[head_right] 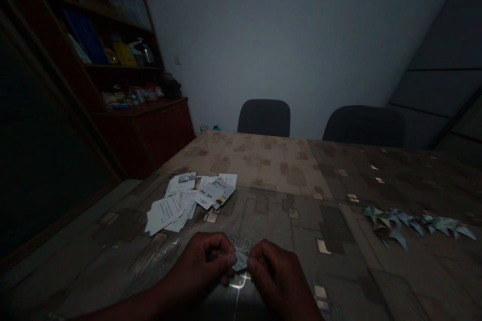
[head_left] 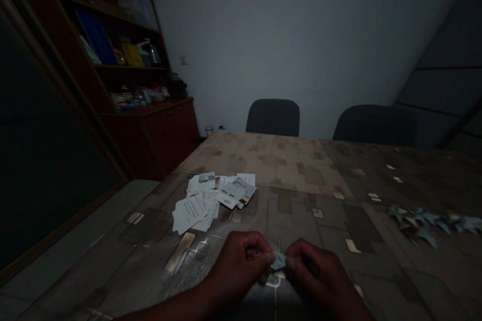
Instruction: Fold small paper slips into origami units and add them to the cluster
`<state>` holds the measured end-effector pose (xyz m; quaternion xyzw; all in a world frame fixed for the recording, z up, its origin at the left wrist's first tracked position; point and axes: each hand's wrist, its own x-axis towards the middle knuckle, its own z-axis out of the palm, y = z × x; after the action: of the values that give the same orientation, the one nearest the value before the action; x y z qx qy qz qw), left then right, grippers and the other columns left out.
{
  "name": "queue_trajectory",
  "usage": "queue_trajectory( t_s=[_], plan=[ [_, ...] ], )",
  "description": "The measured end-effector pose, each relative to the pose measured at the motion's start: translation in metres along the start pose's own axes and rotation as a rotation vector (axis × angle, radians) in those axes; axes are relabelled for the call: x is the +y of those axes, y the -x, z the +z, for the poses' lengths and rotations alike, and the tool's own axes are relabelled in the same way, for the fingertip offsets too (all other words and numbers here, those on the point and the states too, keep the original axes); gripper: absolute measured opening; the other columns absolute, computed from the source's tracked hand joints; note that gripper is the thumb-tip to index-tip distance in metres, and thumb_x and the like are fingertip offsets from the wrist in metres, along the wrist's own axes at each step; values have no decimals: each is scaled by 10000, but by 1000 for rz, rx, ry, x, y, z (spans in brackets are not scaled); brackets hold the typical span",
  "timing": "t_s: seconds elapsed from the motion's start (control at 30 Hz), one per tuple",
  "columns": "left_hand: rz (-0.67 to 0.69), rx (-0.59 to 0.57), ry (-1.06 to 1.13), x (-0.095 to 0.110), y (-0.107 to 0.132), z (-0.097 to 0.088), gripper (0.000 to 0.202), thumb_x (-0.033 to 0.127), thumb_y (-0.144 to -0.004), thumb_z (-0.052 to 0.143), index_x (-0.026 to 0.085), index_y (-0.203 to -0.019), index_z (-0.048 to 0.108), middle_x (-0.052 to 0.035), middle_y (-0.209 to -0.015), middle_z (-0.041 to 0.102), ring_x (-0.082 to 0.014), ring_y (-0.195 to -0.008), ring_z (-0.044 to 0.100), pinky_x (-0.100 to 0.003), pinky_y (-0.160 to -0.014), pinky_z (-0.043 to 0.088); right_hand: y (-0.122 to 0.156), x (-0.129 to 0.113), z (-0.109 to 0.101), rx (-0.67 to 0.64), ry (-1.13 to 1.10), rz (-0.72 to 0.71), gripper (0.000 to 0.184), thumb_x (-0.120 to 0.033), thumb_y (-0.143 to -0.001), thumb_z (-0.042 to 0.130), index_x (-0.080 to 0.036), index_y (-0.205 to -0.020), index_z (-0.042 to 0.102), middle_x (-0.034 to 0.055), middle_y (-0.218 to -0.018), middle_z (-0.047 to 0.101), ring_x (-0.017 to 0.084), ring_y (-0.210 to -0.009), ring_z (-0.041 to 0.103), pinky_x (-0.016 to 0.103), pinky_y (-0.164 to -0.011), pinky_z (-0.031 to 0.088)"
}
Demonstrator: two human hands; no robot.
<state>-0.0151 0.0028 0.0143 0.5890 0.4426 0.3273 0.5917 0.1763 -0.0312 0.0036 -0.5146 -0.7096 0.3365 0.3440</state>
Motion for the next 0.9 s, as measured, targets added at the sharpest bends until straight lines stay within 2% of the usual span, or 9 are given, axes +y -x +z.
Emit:
queue_trajectory(
  t_s=[0.1, 0.2, 0.4, 0.5, 0.57, 0.77, 0.9],
  plan=[
    [-5, -9, 6, 0, 0, -1, 147, 267, -714, 629, 137, -652, 603, 18, -519, 593, -112, -456, 543, -222, -495, 399, -1, 0, -2, -3, 48, -48, 228, -313, -906, 479, -186, -750, 587, -19, -617, 576, 137, -565, 536, 216, -516, 386],
    [2, 4, 8, -1, 0, -1, 141, 257, -713, 637, 139, -646, 602, 30, -504, 578, -105, -451, 534, -216, -493, 395, -1, -2, -3, 8, 64, -38, 211, -294, -885, 467, -192, -726, 561, -21, -597, 560, 137, -549, 530, 218, -506, 382],
    [95, 34, -94, -2, 0, -4, 150, 236, -713, 651, 138, -604, 618, 28, -502, 563, -113, -474, 521, -214, -490, 365, 1, -5, -7, 36, 57, -55, 231, -328, -904, 460, -206, -729, 548, -19, -622, 560, 144, -572, 545, 226, -510, 397],
    [230, 69, -249, -1, 3, -5, 133, 187, -708, 667, 136, -587, 648, 12, -533, 589, -121, -526, 540, -214, -524, 369, -1, -6, -8, 36, 81, -119, 93, -283, -862, 563, -203, -833, 600, -2, -725, 622, 158, -665, 606, 240, -591, 454],
    [356, 46, -337, -2, 3, -6, 143, 194, -733, 686, 134, -604, 669, 0, -558, 614, -125, -549, 560, -215, -550, 380, -2, -6, -7, 59, 144, -201, 46, -242, -840, 616, -199, -823, 616, -1, -729, 628, 156, -664, 614, 241, -596, 458],
    [634, -25, -505, -13, -1, -14, 197, 242, -867, 626, 148, -702, 679, -29, -631, 667, -138, -587, 614, -220, -569, 405, -2, -2, -7, 119, 276, -432, 273, -348, -988, 497, -199, -775, 581, 10, -698, 622, 161, -654, 595, 258, -578, 445],
    [913, -38, -718, -19, -7, -22, 339, 317, -990, 466, 153, -768, 663, -45, -654, 662, -147, -589, 600, -244, -559, 404, -1, 4, -11, 111, 459, -510, 281, -315, -1013, 454, -195, -797, 589, 26, -713, 641, 173, -664, 572, 293, -613, 423]
  ],
)
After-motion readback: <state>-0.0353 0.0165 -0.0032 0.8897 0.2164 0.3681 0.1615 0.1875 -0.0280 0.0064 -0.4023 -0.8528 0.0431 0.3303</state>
